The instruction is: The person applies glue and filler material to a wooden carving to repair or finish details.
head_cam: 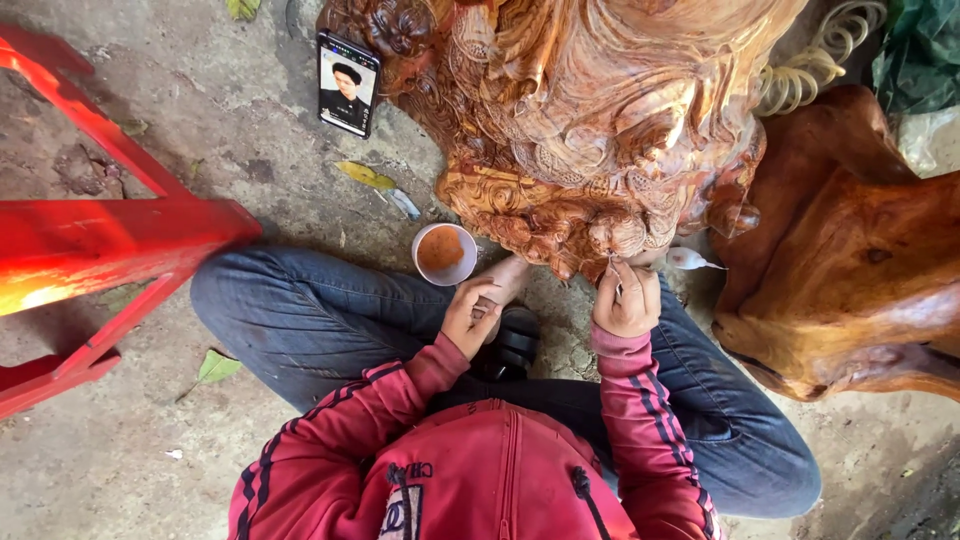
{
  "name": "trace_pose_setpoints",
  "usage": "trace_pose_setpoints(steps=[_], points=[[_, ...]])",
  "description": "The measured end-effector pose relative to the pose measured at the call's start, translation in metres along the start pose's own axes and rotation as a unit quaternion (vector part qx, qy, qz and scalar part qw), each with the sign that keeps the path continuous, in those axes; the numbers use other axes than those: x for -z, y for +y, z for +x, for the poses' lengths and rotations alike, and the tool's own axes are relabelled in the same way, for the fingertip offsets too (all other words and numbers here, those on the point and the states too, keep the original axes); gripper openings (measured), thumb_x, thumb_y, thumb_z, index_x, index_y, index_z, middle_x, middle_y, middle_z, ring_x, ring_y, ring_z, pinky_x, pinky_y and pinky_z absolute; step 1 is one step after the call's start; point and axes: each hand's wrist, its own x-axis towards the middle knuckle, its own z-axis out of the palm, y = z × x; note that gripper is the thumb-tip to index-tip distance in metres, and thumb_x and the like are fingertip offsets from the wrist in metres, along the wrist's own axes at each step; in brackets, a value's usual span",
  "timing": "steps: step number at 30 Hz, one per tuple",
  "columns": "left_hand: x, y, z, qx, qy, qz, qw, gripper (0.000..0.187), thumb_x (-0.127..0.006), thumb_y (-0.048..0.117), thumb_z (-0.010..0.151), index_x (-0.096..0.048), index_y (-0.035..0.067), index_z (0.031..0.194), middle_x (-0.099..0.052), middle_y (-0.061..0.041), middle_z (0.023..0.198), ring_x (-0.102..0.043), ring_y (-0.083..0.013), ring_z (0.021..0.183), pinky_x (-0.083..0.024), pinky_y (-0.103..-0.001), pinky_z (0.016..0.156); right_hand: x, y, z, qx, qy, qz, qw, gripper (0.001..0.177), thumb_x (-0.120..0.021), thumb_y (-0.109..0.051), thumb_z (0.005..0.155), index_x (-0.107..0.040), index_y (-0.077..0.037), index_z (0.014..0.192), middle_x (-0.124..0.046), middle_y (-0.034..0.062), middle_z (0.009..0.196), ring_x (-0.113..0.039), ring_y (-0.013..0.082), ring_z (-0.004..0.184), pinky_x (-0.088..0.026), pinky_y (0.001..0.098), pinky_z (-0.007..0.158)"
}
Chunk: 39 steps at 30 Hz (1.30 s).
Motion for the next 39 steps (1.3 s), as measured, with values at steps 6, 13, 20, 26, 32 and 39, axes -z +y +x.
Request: trace_pose_setpoints(steps=[6,13,20,26,32,39], points=[[0.001,-0.008,-0.003,0.033,-0.016,-0.003,0.999,0.032,-0.069,0.010,0.093,-0.065,0.009,0.124,-0.055,-0.015,0.133,-0.073,-0.0274,0.087,-0.065,-0.031,0.066,-0.002,-0.002,0.007,0.009,0.012,0.003,1.000,0.008,-0.076,0.000,0.093,-0.080,0.002,0.101,-0.065,0.0123,0.082,-0.065,0.0279,0.069,-0.057,0.0386,0.069],[0.001,-0.010,-0.001,0.028,-0.001,-0.007,1.000,0.032,-0.070,0.012,0.094,-0.066,0.011,0.125,-0.056,-0.011,0.133,-0.071,-0.0207,0.081,-0.064,-0.027,0.064,0.005,-0.008,0.013,-0.005,-0.008,0.023,1.000,0.009,-0.074,0.003,0.094,-0.078,0.004,0.101,-0.062,0.0122,0.080,-0.061,0.0271,0.067,-0.055,0.0383,0.065],[0.004,-0.001,0.001,0.018,-0.002,0.001,1.000,0.030,-0.070,0.011,0.094,-0.066,0.009,0.123,-0.057,-0.013,0.127,-0.069,-0.0205,0.075,-0.061,-0.027,0.059,0.005,-0.001,0.010,0.008,-0.017,0.036,0.999,0.009,-0.072,-0.001,0.096,-0.078,0.002,0.102,-0.062,0.0130,0.083,-0.061,0.0290,0.068,-0.055,0.0392,0.066],[0.000,-0.005,-0.002,0.026,-0.005,-0.009,1.000,0.029,-0.071,0.010,0.093,-0.067,0.007,0.122,-0.057,-0.014,0.126,-0.068,-0.0194,0.073,-0.059,-0.026,0.057,0.001,-0.015,0.026,0.014,-0.027,0.013,0.999,0.009,-0.074,0.000,0.094,-0.079,0.000,0.101,-0.063,0.0129,0.083,-0.062,0.0293,0.066,-0.055,0.0390,0.065],[0.003,-0.006,0.000,0.029,-0.004,-0.005,1.000,0.030,-0.070,0.009,0.093,-0.067,0.007,0.122,-0.057,-0.016,0.127,-0.068,-0.0201,0.072,-0.059,-0.026,0.057,0.001,-0.008,0.017,0.014,-0.042,-0.005,0.999,0.009,-0.074,-0.002,0.094,-0.079,-0.002,0.102,-0.061,0.0107,0.083,-0.062,0.0286,0.068,-0.055,0.0394,0.065],[0.001,-0.007,-0.001,0.032,-0.008,0.002,0.999,0.031,-0.071,0.007,0.091,-0.068,0.007,0.122,-0.058,-0.015,0.125,-0.068,-0.0205,0.071,-0.058,-0.026,0.055,-0.005,-0.016,0.020,-0.010,-0.015,0.006,1.000,0.009,-0.073,-0.002,0.095,-0.079,-0.002,0.101,-0.065,0.0112,0.084,-0.065,0.0282,0.069,-0.057,0.0380,0.068]])
